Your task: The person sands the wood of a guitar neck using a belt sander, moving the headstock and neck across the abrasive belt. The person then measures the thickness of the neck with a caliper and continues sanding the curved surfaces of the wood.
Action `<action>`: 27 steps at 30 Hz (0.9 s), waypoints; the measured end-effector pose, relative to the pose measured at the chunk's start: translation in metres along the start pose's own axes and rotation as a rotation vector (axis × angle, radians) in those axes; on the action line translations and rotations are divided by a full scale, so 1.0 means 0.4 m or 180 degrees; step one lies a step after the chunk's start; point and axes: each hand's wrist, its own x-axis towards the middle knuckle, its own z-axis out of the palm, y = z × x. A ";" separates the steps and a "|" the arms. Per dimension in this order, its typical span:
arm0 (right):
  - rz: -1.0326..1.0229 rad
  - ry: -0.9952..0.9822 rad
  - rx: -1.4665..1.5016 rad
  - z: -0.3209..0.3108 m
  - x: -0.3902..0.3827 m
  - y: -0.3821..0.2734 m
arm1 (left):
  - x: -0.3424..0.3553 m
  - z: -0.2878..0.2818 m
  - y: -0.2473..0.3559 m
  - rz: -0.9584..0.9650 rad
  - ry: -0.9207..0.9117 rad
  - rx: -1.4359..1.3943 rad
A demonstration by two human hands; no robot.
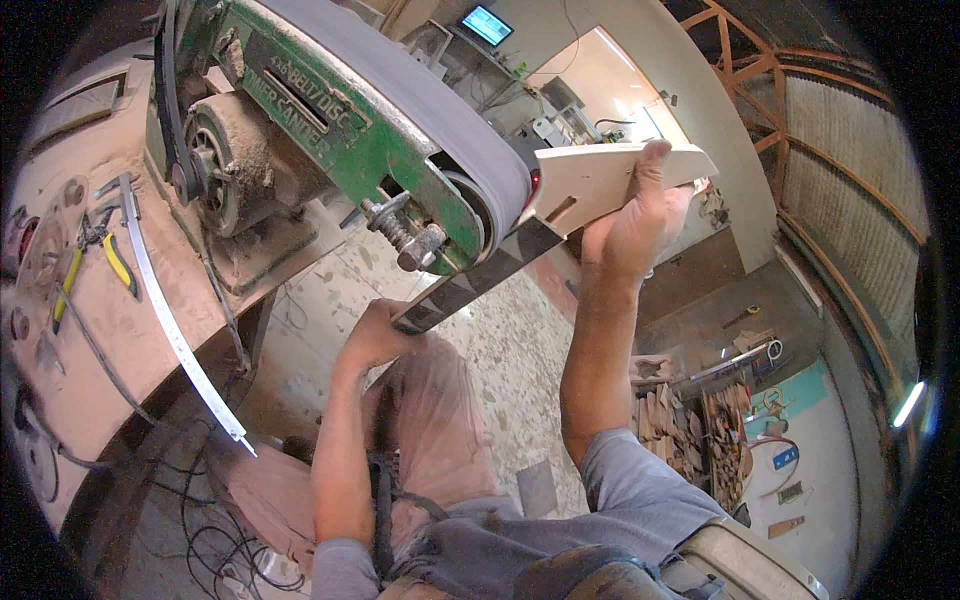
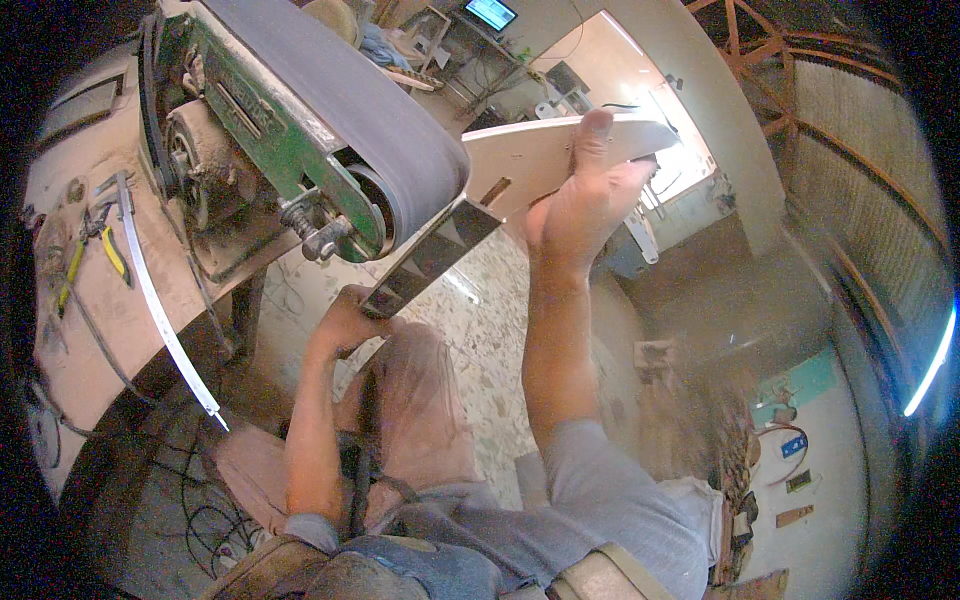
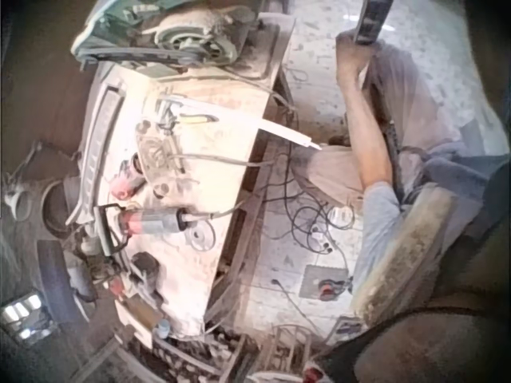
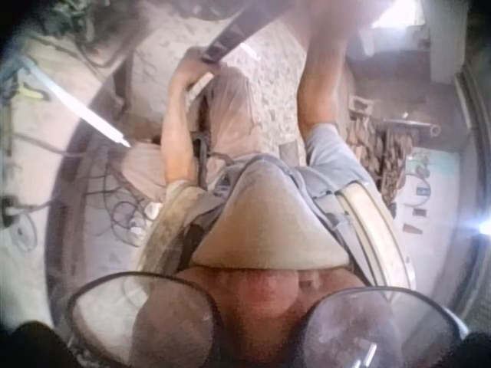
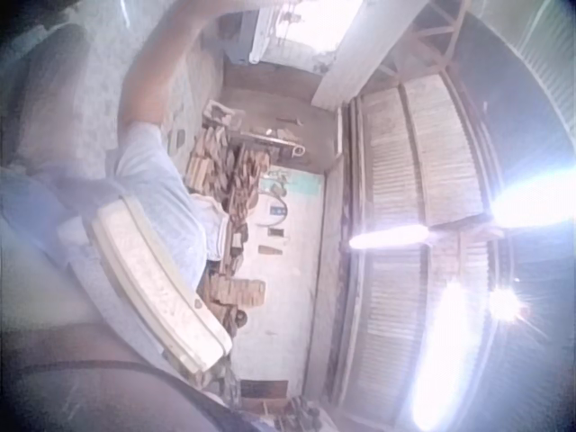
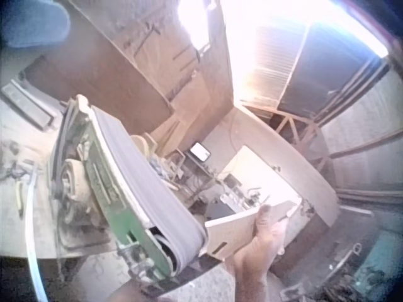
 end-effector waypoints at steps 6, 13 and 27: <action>0.0677 -0.0417 0.1056 -0.015 0.072 -0.007 | -0.036 0.011 0.105 0.0486 0.1192 0.0426; 0.0451 -0.0317 0.0634 0.019 0.040 -0.023 | -0.021 -0.006 0.065 0.0202 0.0740 0.0276; 0.0101 -0.0247 0.0050 0.009 0.006 -0.002 | -0.008 0.011 0.027 0.0308 0.0500 0.0088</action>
